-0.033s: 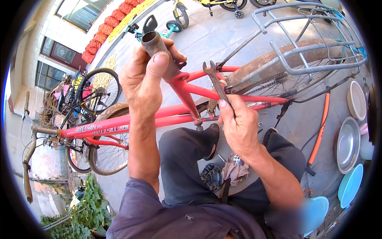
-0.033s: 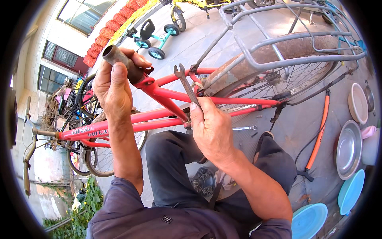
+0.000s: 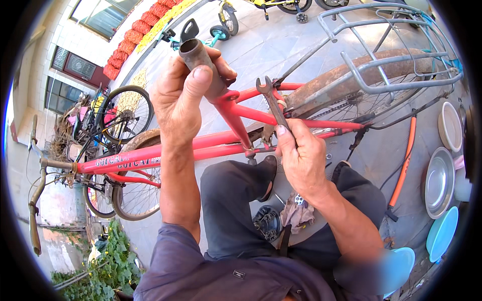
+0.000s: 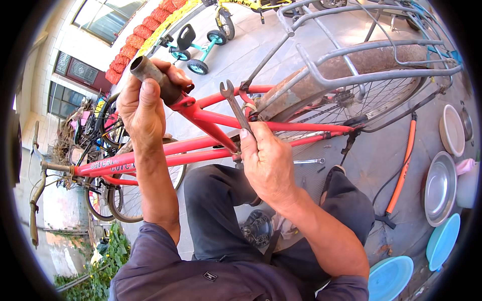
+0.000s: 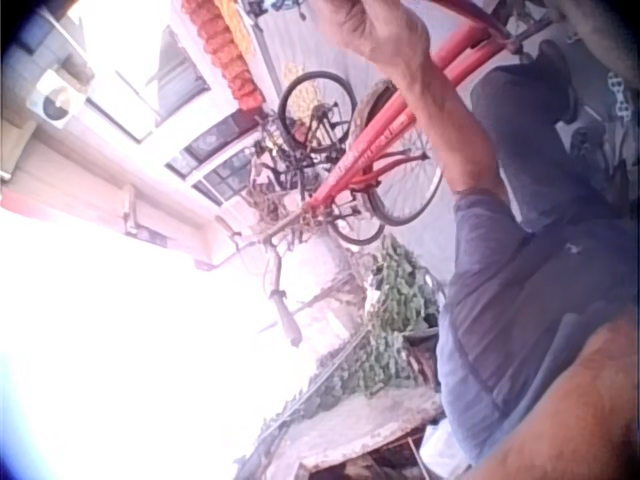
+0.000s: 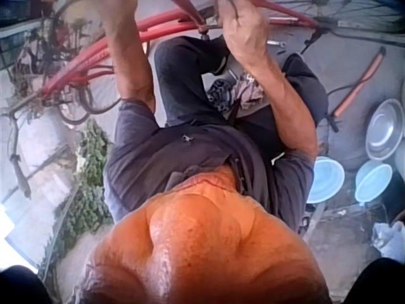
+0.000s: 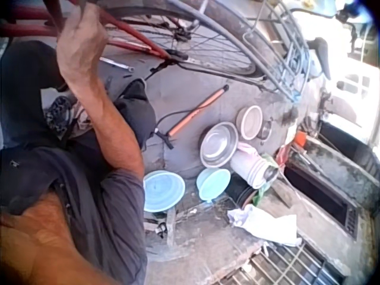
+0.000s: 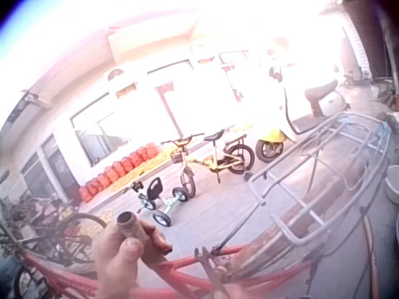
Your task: The person uses a wrench to tighten a bolt on the seat post clamp of a red bicycle frame. They then wipe the seat post and surrounding frame area with a cloth.
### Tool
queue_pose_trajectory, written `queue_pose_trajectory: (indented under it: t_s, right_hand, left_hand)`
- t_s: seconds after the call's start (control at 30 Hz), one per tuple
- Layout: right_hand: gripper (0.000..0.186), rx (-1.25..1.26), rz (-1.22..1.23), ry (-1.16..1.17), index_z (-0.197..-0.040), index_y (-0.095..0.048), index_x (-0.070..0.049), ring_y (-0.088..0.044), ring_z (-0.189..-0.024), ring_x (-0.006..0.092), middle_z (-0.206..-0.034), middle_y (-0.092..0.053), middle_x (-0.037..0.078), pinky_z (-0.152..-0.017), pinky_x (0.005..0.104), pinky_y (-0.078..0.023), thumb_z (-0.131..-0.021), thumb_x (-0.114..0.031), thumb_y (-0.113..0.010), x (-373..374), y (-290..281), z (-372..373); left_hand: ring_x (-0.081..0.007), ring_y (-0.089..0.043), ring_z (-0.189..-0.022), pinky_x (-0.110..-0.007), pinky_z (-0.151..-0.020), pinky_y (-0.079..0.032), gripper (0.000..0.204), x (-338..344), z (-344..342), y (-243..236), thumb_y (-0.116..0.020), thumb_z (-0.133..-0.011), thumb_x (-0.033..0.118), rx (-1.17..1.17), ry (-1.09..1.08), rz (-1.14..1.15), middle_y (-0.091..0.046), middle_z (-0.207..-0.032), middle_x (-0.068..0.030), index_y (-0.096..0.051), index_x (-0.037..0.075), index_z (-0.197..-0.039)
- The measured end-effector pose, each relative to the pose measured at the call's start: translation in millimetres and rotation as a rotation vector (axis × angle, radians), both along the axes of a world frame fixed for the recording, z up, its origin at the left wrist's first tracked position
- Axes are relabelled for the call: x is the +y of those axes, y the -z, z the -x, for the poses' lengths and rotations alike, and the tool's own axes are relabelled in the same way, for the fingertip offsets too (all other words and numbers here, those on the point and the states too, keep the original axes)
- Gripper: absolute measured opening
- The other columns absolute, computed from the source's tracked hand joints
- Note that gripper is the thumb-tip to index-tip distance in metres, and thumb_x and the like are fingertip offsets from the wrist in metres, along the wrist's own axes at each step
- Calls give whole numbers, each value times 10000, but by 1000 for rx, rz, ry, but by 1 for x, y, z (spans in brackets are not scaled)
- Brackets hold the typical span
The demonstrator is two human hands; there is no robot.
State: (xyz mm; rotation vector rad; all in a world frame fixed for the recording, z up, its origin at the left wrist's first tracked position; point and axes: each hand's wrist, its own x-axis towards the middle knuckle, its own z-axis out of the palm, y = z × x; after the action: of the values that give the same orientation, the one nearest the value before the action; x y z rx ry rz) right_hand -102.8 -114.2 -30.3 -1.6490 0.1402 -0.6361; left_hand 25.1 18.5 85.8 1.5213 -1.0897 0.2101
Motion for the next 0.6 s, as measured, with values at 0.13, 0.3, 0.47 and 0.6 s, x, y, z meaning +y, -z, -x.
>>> queue_pose_trajectory:
  t_s: [0.13,0.3,0.47,0.6]
  right_hand:
    - [134,-28,-8,11,-952,-615,-5,-532,-516,80,-581,-546,30,-483,267,-420,-969,-123,-554,1,1,0]
    - [129,-11,11,-7,-946,-615,-4,-532,-517,80,-575,-548,26,-487,263,-419,-965,-119,-560,2,-1,-1]
    - [145,-31,1,26,-925,-616,-1,-546,-526,82,-583,-562,37,-496,262,-429,-961,-133,-569,0,1,-3]
    - [114,20,-81,-21,-887,-579,0,-592,-512,303,-578,-562,158,-489,378,-438,-930,-105,-590,1,-9,-2]
  left_hand:
    - [-213,-647,-773,-373,-743,-554,320,-9,16,6,-573,-969,234,-42,-190,30,-648,-867,-141,-583,-59,-1098]
    - [-211,-651,-754,-367,-731,-550,296,-14,27,2,-593,-957,217,74,-224,88,-646,-873,-139,-592,-52,-1078]
    - [-152,-575,-631,-284,-620,-482,227,-26,22,-22,-630,-932,242,196,-102,-56,-557,-701,-54,-575,27,-882]
    - [-100,-439,-490,-249,-503,-392,296,-27,12,-35,-638,-930,278,332,-5,-106,-424,-579,2,-504,85,-750]
